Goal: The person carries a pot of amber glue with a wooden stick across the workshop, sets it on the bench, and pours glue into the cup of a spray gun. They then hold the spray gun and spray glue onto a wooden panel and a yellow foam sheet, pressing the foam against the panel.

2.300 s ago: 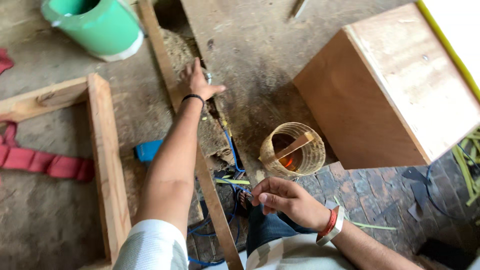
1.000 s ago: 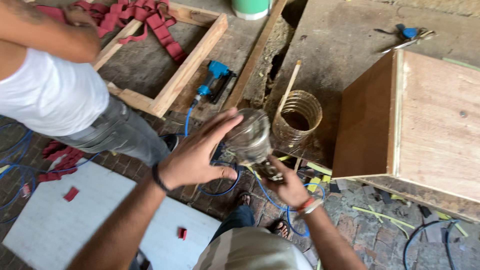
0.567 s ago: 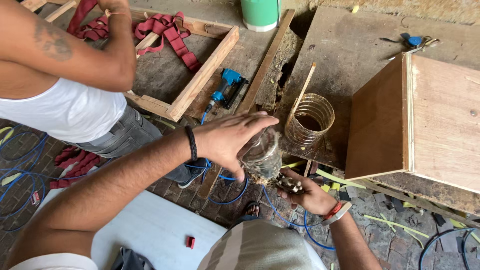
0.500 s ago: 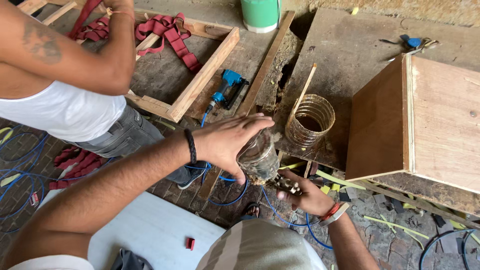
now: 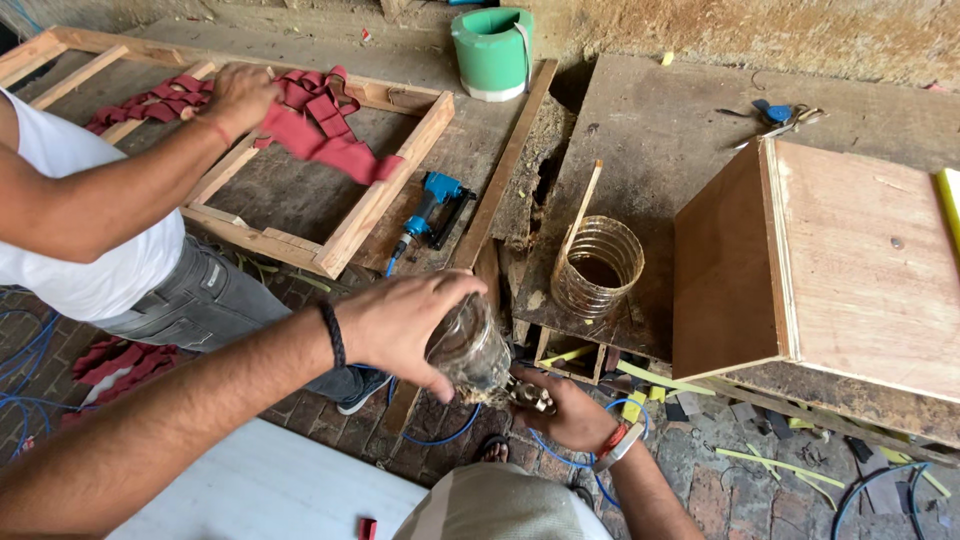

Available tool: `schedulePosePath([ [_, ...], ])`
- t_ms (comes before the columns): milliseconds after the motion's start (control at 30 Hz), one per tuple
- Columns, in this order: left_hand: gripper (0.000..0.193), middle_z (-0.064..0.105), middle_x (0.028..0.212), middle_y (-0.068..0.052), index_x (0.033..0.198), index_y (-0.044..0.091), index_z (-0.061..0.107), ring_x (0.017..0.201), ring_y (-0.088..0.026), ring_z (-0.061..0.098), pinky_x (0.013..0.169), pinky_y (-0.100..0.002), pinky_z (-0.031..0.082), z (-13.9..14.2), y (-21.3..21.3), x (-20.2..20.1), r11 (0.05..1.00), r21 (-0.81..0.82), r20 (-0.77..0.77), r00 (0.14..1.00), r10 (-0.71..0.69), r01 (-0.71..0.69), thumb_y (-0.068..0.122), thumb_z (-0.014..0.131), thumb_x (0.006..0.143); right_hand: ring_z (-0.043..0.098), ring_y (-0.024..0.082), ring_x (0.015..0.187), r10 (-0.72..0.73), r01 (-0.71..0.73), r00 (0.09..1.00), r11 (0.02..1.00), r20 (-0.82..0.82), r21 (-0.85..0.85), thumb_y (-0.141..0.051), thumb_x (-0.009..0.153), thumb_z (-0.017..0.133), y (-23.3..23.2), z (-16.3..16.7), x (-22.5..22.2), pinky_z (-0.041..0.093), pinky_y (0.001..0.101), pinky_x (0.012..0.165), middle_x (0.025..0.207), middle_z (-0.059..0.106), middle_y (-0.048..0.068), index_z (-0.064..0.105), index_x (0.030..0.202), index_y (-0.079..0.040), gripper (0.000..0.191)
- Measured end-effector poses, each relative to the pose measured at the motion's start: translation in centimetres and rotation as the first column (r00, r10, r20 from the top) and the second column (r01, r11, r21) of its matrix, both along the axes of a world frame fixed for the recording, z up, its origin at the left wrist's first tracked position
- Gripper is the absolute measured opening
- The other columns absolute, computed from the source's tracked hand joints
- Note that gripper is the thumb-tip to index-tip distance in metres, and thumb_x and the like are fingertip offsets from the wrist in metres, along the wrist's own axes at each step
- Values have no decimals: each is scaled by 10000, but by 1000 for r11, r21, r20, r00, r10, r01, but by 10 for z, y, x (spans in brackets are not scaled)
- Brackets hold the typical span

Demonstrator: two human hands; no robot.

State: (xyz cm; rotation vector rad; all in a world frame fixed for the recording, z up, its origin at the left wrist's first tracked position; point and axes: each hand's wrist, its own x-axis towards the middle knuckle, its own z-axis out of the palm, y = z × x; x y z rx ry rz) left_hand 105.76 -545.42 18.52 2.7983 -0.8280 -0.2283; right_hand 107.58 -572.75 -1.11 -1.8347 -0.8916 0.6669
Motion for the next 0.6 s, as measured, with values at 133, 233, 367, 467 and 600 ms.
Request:
schedulePosePath([
  [133,1219,459,1487,-272,1374,45,452,1338,-431,516,1120,-510,408,-8,4,-5,984,-38,184,969,-163,173,635,946,429,675,221,1253,77,-78,997,997,-23,-31,-149,902,733,-6,0,4,528,365,1082,1406,644,137,441,1494,-80,664],
  [233,1149,418,1521,-228,1382,63,464,1380,-392,476,1179,-495,390,-12,0,-7,998,-63,46,999,-16,19,643,931,507,677,240,1238,-45,47,997,999,62,-25,-137,887,760,-2,-5,-3,521,390,1080,1369,675,148,504,1451,-77,621],
  [367,1204,101,1629,-336,1434,74,440,1499,-433,228,1164,-523,325,-10,-15,-4,978,25,-78,975,207,-206,678,929,514,685,253,1220,-106,110,993,992,60,-66,-130,874,755,-2,-17,-4,522,386,1070,1368,674,144,527,1438,-98,610],
  [467,1379,-103,1712,-356,1621,210,315,1591,-467,27,1253,-533,209,-1,-20,7,944,202,-76,957,281,-261,717,940,501,728,229,1185,-121,111,986,990,-112,-91,-160,875,733,-11,-25,0,549,351,1063,1315,728,114,505,1455,-122,625],
  [600,1614,-24,1651,-347,1596,-84,74,1544,-483,69,1215,-570,152,7,-26,17,996,-84,22,1000,-14,16,704,920,470,671,294,1216,-164,163,985,986,57,23,-142,861,778,-23,-29,6,511,401,1057,1350,677,180,520,1429,-52,630],
])
